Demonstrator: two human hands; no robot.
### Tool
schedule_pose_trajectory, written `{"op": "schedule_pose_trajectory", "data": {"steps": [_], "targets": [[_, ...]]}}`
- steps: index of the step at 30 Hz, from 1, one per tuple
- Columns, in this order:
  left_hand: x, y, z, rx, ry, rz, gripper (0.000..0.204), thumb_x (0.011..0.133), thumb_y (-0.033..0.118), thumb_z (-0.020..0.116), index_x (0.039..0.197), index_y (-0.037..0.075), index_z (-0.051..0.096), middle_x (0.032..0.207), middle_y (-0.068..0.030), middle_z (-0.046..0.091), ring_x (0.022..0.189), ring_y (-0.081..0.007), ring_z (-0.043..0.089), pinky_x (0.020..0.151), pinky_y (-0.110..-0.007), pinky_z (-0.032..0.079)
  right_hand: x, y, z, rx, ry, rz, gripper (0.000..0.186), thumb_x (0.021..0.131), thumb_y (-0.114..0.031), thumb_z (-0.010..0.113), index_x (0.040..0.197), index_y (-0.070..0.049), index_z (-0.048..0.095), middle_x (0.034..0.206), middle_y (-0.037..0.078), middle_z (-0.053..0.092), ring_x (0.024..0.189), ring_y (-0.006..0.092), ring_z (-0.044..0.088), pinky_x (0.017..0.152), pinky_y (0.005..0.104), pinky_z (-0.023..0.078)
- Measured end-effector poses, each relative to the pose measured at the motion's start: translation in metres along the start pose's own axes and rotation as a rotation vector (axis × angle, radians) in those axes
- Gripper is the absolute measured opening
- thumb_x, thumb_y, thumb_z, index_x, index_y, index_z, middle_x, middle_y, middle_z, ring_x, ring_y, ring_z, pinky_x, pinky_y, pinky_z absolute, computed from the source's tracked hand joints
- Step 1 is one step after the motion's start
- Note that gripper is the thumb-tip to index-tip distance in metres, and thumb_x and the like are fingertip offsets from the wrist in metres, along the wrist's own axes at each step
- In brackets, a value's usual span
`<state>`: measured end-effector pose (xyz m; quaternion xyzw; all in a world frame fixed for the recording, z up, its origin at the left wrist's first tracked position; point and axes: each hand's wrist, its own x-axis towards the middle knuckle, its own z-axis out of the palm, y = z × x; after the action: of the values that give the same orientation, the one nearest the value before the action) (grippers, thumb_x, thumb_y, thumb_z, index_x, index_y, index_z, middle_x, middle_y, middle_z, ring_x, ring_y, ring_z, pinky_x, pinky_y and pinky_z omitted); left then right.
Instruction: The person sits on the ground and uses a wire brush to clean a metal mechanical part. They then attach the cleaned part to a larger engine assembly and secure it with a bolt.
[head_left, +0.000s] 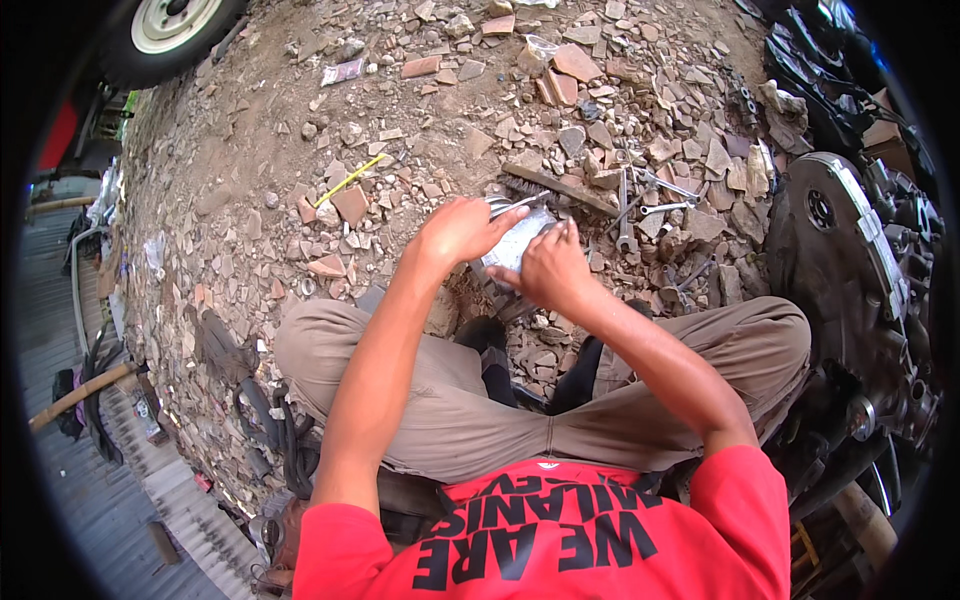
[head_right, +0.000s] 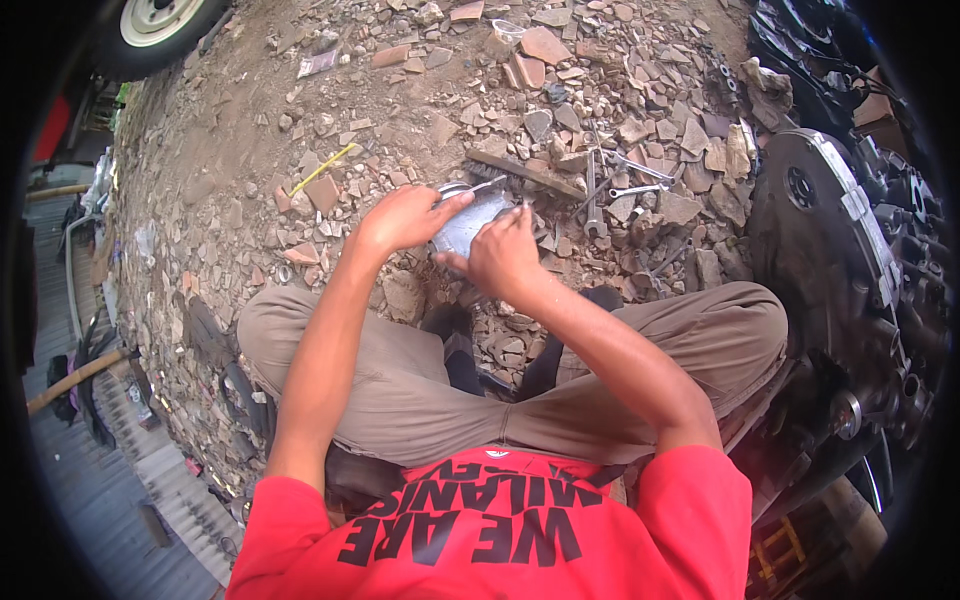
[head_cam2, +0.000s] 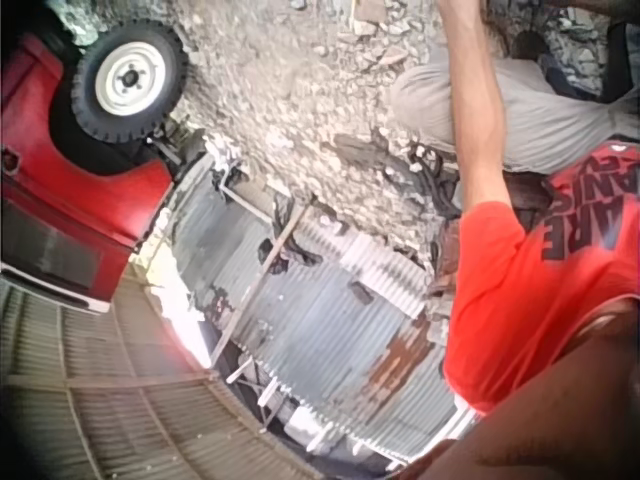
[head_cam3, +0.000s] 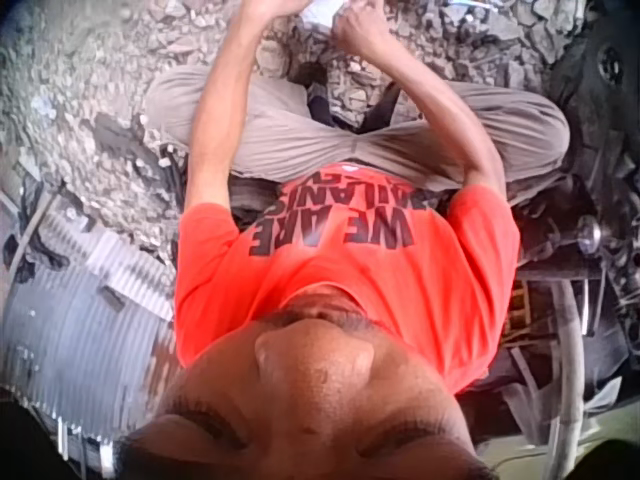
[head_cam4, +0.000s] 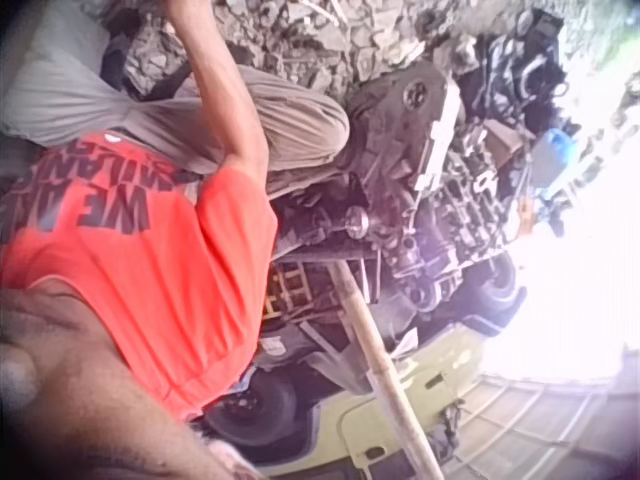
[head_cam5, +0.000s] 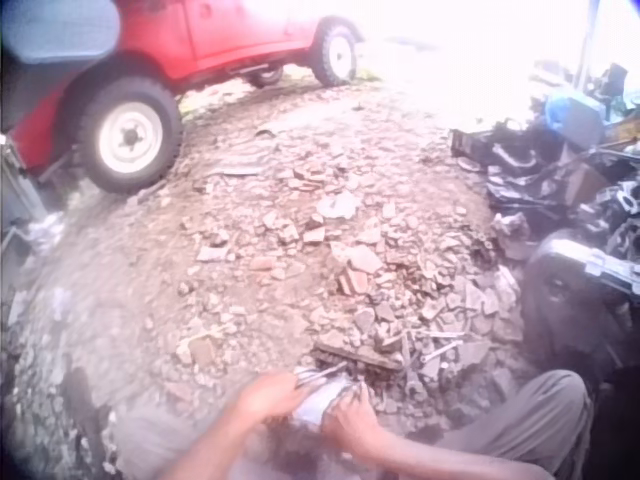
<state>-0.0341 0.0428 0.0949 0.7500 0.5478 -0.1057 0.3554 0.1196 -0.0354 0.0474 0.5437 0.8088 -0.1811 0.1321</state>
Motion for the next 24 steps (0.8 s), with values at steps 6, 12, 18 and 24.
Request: {"op": "schedule_pose_trajectory", "data": {"steps": [6,12,18,24], "targets": [[0.005,-0.001,0.002,0.013,0.003,0.007,0.079,0.094,0.068,0.042,0.079,-0.005,0.07,0.076,-0.031,0.065,0.082,-0.0463,0.067,0.076,-0.051,0.052,-0.002,0.0,0.032,-0.066,0.308,-0.016,0.114,0.086,-0.083,0.028,0.121,0.023,0.053,0.125,0.043,0.053,0.128,0.0528,0.047,0.115,0.0566,0.026],[0.004,0.0,0.003,0.011,0.013,-0.009,0.08,0.095,0.068,0.043,0.078,-0.005,0.07,0.076,-0.0307,0.065,0.082,-0.0468,0.067,0.076,-0.051,0.052,-0.032,-0.04,0.005,0.062,0.187,-0.22,0.117,0.086,-0.082,0.029,0.126,0.026,0.044,0.13,0.045,0.047,0.13,0.0519,0.044,0.115,0.0555,0.026],[0.006,0.002,0.003,0.026,0.002,-0.017,0.078,0.096,0.066,0.043,0.079,-0.006,0.069,0.076,-0.0312,0.065,0.081,-0.0468,0.067,0.076,-0.052,0.052,-0.033,-0.042,0.006,0.105,0.215,-0.224,0.112,0.087,-0.081,0.033,0.127,0.023,0.045,0.135,0.042,0.045,0.133,0.0475,0.043,0.115,0.0555,0.026],[0.004,0.001,0.002,-0.013,0.078,0.019,0.078,0.095,0.066,0.044,0.078,-0.007,0.068,0.074,-0.0311,0.064,0.08,-0.0469,0.066,0.075,-0.052,0.052,-0.02,-0.019,0.015,0.193,0.253,-0.135,0.114,0.085,-0.082,0.037,0.131,0.023,0.038,0.139,0.043,0.038,0.138,0.0497,0.035,0.115,0.0573,0.023]]}}
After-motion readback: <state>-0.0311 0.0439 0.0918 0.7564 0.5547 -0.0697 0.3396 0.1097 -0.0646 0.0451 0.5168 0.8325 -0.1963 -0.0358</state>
